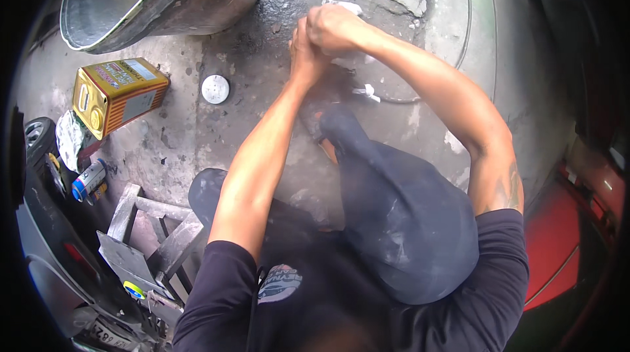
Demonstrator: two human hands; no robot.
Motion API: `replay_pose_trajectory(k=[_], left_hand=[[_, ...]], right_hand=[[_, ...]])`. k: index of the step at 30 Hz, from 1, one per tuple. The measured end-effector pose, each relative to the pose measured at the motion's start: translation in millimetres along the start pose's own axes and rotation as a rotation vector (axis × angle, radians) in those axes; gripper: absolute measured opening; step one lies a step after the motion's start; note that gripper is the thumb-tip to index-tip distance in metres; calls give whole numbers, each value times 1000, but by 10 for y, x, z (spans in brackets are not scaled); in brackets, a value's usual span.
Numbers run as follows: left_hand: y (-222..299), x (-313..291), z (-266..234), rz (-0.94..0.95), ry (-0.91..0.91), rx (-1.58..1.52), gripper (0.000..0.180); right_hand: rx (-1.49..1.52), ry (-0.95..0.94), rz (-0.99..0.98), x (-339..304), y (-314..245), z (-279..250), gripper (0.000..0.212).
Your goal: The person cleans a spray gun by wiping its exterior and interior with a cloth. They pour liquid from a yellow can into the gun's cup, wipe the cup, and reattach it to the gun before moving to another area.
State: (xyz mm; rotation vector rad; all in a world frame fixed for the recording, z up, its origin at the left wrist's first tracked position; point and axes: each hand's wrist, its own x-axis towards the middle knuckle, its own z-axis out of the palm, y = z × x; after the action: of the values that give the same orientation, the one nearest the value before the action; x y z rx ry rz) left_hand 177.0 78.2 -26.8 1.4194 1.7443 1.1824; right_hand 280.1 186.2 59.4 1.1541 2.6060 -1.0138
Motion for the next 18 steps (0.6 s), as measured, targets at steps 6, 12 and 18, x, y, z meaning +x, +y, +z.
replay_pose_trajectory(k=[6,12,18], left_hand=[[-153,50,-164,-55,-33,-109,70],[482,91,-483,-8,-191,-408,66],[302,-93,-324,-112,-137,-525,66]], right_hand=[[130,-182,-116,-274,-347,-252,45],[-804,-202,-689,-351,68,-573,23],[-1193,-236,-1210,-87,-180,-877,34]])
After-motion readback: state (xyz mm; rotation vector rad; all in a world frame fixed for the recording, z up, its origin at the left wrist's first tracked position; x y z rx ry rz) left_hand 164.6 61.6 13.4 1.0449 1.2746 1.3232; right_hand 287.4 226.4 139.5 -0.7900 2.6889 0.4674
